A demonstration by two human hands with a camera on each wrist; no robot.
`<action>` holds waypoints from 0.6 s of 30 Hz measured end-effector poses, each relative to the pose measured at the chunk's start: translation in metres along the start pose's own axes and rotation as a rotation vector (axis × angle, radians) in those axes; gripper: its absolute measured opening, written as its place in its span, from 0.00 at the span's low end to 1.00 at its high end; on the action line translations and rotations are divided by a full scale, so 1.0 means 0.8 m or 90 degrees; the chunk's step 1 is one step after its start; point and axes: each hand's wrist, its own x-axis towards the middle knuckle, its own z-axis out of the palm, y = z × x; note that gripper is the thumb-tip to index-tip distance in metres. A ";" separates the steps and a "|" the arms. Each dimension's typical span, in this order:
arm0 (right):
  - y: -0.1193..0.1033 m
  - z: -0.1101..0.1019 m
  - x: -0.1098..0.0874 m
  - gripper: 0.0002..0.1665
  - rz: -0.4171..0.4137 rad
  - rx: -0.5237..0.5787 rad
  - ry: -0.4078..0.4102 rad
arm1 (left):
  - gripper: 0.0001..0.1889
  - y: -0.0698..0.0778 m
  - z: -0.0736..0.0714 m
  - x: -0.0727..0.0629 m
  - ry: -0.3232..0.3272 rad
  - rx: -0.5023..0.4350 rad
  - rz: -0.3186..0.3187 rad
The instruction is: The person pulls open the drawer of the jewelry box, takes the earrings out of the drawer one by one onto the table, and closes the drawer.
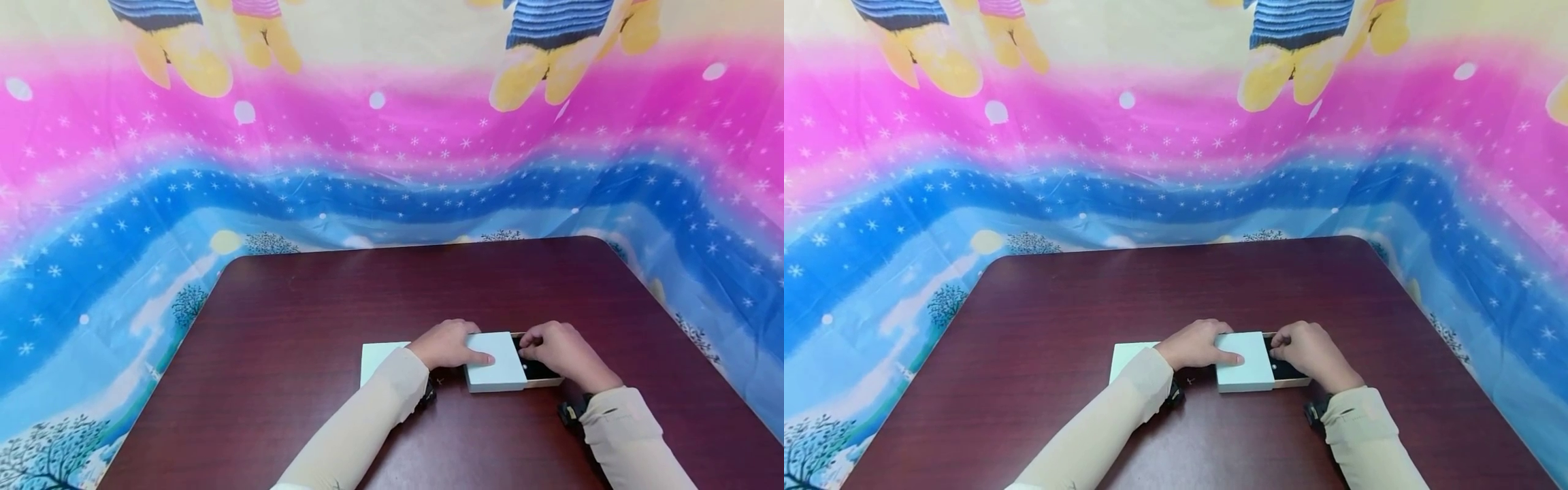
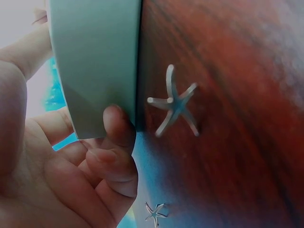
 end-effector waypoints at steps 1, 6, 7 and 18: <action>0.000 0.000 0.000 0.03 -0.001 -0.002 0.001 | 0.33 0.000 0.000 0.000 0.000 0.001 0.000; 0.000 -0.001 0.000 0.03 -0.011 -0.010 0.005 | 0.33 0.001 -0.001 0.001 0.001 0.001 0.000; 0.000 -0.001 0.000 0.03 -0.012 -0.013 0.005 | 0.33 0.001 -0.002 0.000 0.001 0.000 0.000; -0.001 0.000 -0.001 0.06 -0.021 -0.027 -0.002 | 0.33 0.003 -0.001 -0.001 0.001 0.002 0.000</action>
